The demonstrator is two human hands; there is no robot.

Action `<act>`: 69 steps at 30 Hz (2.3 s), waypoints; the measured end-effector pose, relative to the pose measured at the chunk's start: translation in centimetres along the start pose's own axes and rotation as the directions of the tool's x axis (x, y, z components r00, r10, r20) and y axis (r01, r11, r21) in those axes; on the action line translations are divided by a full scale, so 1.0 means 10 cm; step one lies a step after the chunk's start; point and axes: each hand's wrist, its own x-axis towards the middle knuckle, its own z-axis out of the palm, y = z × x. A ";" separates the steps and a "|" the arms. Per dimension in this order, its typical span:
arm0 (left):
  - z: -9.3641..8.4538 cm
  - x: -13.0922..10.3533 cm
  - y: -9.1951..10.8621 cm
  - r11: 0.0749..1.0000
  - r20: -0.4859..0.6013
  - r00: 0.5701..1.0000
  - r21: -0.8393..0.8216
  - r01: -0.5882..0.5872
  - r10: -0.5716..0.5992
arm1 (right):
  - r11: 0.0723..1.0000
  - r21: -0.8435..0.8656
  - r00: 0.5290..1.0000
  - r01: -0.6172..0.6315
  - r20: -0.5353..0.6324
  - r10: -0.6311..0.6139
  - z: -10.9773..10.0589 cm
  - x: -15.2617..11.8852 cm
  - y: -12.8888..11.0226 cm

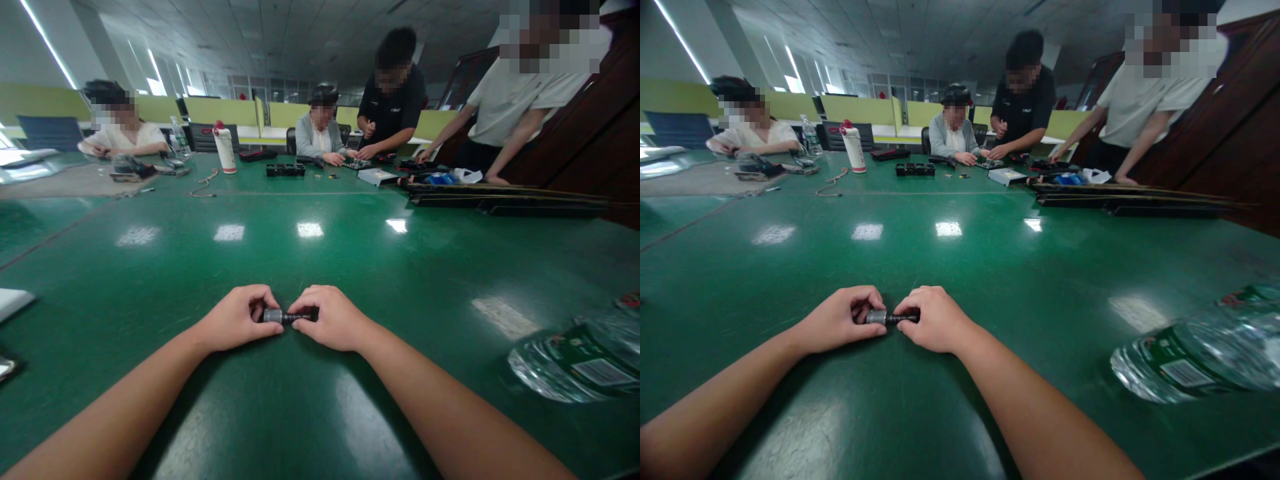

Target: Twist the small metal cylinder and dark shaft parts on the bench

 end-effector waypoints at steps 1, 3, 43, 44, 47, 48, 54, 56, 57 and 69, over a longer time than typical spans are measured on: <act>0.00 0.00 0.00 1.000 -0.001 1.000 0.001 -0.003 0.003 | 1.000 0.003 1.000 0.000 0.000 0.000 0.00 0.00 0.00; 0.00 0.00 0.00 1.000 0.000 1.000 0.003 -0.007 0.007 | 1.000 0.007 1.000 0.000 0.001 0.000 -0.01 0.00 0.00; 0.01 0.00 -0.03 1.000 0.000 1.000 0.028 0.002 -0.002 | 0.997 0.008 0.997 -0.071 -0.016 0.071 -0.10 -0.01 0.12; 0.01 0.00 -0.03 1.000 -0.001 1.000 0.030 0.001 -0.001 | 0.997 0.009 0.997 -0.073 -0.016 0.073 -0.10 -0.01 0.12; 0.01 0.00 -0.03 0.999 0.000 1.000 0.034 -0.004 0.004 | 0.997 0.012 0.997 -0.079 -0.014 0.080 -0.10 -0.02 0.12; 0.01 0.00 -0.02 0.999 0.002 1.000 0.034 -0.005 0.005 | 0.997 0.013 0.996 -0.083 -0.013 0.083 -0.10 -0.02 0.12; 0.01 -0.01 0.00 0.999 -0.022 1.000 0.043 0.007 -0.006 | 0.995 0.014 0.995 -0.101 0.000 0.101 -0.12 -0.01 0.14; 0.01 -0.01 -0.01 0.999 -0.021 1.000 0.036 0.007 -0.006 | 0.992 0.018 0.992 -0.123 0.008 0.123 -0.15 0.00 0.17; 0.01 0.00 -0.01 0.999 -0.019 1.000 0.033 0.007 -0.006 | 0.990 0.019 0.991 -0.137 0.011 0.137 -0.17 0.00 0.19; 0.00 0.00 -0.01 0.999 -0.023 1.000 0.040 0.005 -0.004 | 0.982 0.000 0.982 -0.189 -0.009 0.189 -0.25 -0.03 0.23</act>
